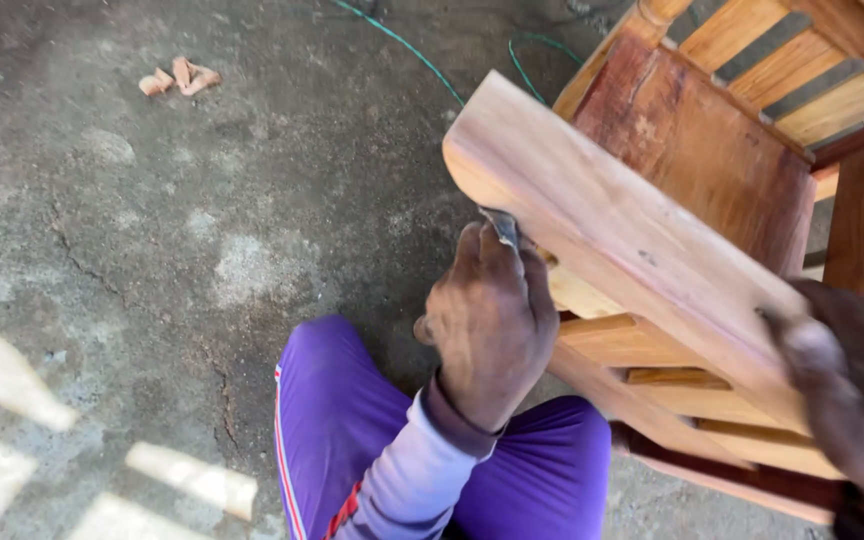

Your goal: Sand a wooden chair armrest and apply a wood finish using a paintbrush.

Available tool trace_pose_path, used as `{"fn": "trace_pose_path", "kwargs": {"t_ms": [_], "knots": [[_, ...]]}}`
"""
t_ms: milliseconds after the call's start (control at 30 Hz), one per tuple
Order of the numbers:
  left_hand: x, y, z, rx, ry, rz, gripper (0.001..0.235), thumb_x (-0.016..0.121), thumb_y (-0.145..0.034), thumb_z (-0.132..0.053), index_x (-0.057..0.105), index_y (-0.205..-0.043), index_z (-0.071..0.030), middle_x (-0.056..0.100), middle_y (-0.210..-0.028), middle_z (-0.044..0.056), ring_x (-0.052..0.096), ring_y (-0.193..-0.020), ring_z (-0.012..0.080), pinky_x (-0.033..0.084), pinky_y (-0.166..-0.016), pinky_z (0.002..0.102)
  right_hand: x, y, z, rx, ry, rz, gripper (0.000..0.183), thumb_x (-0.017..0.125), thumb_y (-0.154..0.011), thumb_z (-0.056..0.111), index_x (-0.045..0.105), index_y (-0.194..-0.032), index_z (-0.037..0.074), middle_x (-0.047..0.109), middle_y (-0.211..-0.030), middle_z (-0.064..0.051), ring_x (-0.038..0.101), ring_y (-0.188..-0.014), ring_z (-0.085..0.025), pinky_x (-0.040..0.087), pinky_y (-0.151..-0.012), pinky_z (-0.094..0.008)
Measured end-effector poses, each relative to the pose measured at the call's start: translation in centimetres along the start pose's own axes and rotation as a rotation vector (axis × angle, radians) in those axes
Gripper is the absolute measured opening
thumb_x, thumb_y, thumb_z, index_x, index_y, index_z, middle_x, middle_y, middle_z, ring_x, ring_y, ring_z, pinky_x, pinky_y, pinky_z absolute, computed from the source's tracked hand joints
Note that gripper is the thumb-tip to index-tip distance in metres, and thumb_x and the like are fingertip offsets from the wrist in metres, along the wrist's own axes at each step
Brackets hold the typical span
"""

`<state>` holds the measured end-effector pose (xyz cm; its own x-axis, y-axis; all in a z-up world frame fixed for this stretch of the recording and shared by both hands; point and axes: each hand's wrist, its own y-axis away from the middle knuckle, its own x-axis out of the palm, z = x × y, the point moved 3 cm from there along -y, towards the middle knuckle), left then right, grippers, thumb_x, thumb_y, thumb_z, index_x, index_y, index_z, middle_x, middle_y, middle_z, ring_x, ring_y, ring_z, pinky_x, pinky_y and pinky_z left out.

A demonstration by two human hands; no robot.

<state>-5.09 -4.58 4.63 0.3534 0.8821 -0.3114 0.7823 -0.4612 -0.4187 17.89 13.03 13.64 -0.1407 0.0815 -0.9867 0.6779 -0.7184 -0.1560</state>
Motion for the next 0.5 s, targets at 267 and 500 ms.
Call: {"fn": "trace_pose_path", "kwargs": {"t_ms": [267, 500], "knots": [[-1.1, -0.4, -0.5, 0.103, -0.237, 0.006, 0.016, 0.066, -0.089, -0.010, 0.057, -0.095, 0.002, 0.059, -0.089, 0.016, 0.066, -0.067, 0.0330, 0.052, -0.054, 0.043, -0.8, -2.0, 10.5, -0.087, 0.050, -0.084, 0.051, 0.046, -0.107, 0.049, 0.072, -0.121, 0.008, 0.071, -0.104, -0.020, 0.069, -0.096, -0.042, 0.054, -0.073, -0.052], [-0.6, -1.4, -0.6, 0.026, -0.341, 0.178, 0.019, 0.064, -0.088, -0.007, 0.058, -0.101, 0.006, 0.062, -0.088, 0.016, 0.067, -0.057, 0.0306, 0.053, -0.046, 0.041, -1.5, -2.3, 11.0, -0.004, 0.086, -0.066, 0.047, 0.052, -0.106, 0.047, 0.072, -0.117, 0.005, 0.072, -0.100, -0.020, 0.070, -0.092, -0.041, 0.054, -0.072, -0.052]]}}
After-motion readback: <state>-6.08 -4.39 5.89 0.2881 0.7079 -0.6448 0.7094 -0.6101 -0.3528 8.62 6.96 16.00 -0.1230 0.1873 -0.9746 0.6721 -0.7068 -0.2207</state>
